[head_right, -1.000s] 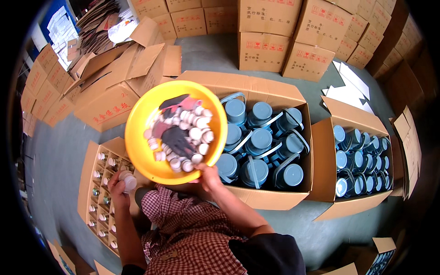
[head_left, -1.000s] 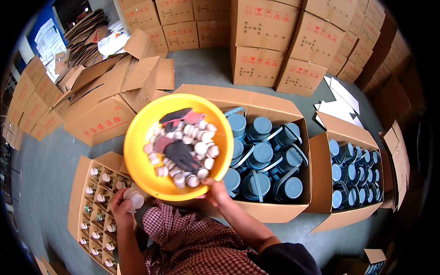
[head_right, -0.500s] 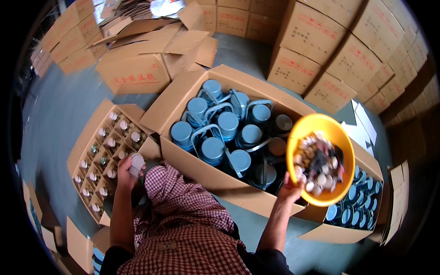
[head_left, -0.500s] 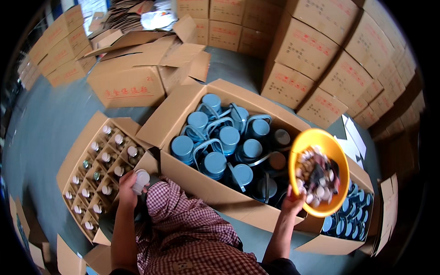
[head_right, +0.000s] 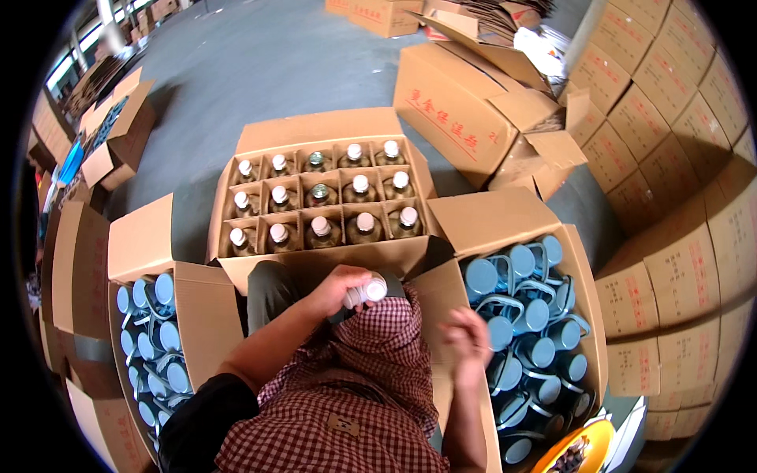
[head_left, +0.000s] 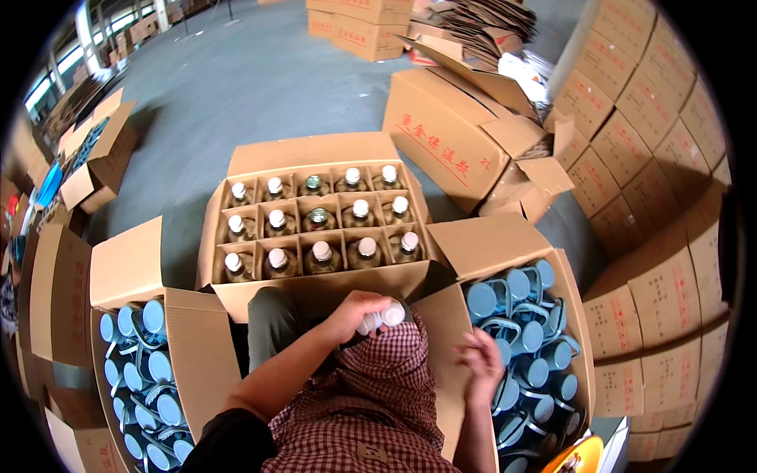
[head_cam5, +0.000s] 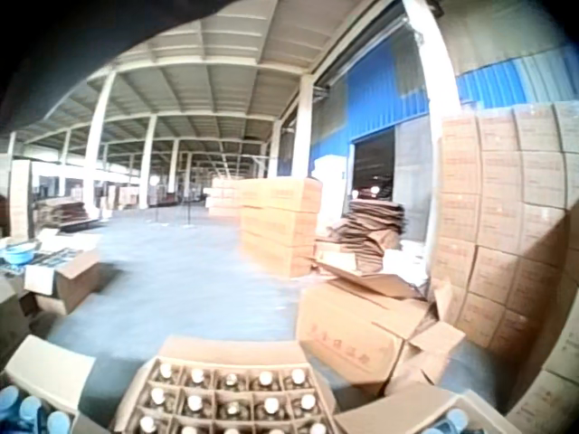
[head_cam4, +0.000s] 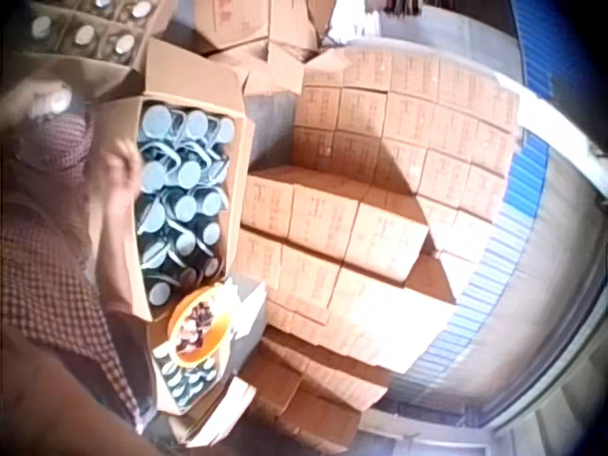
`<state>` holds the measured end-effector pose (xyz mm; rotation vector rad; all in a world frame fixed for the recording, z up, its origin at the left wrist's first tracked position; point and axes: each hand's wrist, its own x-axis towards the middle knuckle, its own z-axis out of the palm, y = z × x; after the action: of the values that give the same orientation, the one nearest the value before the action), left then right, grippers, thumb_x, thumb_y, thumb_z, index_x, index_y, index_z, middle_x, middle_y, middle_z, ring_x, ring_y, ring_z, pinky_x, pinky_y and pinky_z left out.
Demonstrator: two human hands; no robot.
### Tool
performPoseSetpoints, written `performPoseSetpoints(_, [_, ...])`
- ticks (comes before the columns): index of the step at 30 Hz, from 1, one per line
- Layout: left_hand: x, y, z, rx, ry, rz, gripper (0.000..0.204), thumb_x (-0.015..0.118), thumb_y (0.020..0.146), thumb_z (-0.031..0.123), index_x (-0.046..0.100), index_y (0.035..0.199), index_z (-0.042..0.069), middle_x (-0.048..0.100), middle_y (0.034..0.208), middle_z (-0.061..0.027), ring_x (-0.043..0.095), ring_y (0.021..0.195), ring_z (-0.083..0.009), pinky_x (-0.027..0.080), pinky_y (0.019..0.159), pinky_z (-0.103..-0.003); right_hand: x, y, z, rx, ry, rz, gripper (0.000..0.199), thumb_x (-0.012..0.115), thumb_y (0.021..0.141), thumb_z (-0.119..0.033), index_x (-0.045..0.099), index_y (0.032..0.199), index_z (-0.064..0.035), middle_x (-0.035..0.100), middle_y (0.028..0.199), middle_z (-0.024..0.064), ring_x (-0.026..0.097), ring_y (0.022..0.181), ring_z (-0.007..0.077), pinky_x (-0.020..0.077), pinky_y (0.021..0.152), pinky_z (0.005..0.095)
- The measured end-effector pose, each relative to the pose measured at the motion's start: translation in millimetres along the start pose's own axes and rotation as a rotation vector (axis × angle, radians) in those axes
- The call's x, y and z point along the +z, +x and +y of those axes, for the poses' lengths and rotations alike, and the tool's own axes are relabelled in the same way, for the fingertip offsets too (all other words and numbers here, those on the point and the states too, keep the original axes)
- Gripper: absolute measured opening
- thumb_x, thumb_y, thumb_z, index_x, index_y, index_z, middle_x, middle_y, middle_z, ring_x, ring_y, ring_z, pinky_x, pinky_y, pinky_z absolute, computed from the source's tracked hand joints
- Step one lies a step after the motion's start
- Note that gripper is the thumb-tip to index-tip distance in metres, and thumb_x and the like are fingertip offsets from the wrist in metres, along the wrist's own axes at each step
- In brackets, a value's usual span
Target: The person assembles blue thermos bottles by inserting a stainless steel liner into the blue plastic body and screwing on the lid. The person repeatedly picks up the components from surrounding cardboard boxes, assembles them, and places the finished bottles into a box.
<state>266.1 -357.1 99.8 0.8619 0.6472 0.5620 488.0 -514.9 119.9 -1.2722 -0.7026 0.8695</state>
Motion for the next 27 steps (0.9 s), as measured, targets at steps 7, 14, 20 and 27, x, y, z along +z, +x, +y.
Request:
performPoseSetpoints(7, [-63.3,-2.1,20.9,-0.028,0.028,0.239,0.052,0.044,0.092,0.047,0.064,0.087,0.000,0.061,0.069,-0.0068,0.059,0.054,-0.0158,0.045,0.040,-0.026,184.8,73.8,28.6,-0.403,-0.621,-0.645,0.055,0.073,0.071,-0.015,0.051,0.121,-0.0046,0.059,0.105,0.0163,0.060,0.094,0.0300,0.0487,0.079,0.0368])
performPoseSetpoints(14, [-166.1,44.9,69.5,0.226,0.403,0.613,0.043,0.055,0.087,0.040,0.062,0.074,0.000,0.060,0.061,-0.0129,0.058,0.054,-0.0261,0.047,0.047,-0.035,264.6,179.7,100.5,-0.080,-0.348,-0.535,0.043,0.076,0.067,-0.006,0.047,0.099,-0.0022,0.063,0.082,0.0089,0.058,0.076,0.0126,0.0482,0.070,0.0286])
performPoseSetpoints(20, [-239.8,130.3,55.9,0.548,1.344,0.832,0.037,0.062,0.079,0.040,0.056,0.068,0.005,0.059,0.066,-0.0139,0.059,0.060,-0.0339,0.050,0.055,-0.043,358.5,290.9,160.0,-0.285,-0.664,-0.468,0.054,0.072,0.071,-0.012,0.043,0.117,-0.0042,0.061,0.089,0.0165,0.060,0.083,0.0292,0.0471,0.076,0.0382])
performPoseSetpoints(27, [-267.3,163.1,32.6,0.288,1.644,0.498,0.019,0.062,0.074,0.025,0.059,0.072,0.005,0.058,0.078,-0.0133,0.061,0.066,-0.0282,0.051,0.057,-0.039,420.9,345.7,175.0,-0.365,-1.508,-0.750,0.041,0.072,0.070,-0.036,0.056,0.095,-0.0075,0.064,0.088,0.0162,0.062,0.085,0.0342,0.0482,0.072,0.0444])
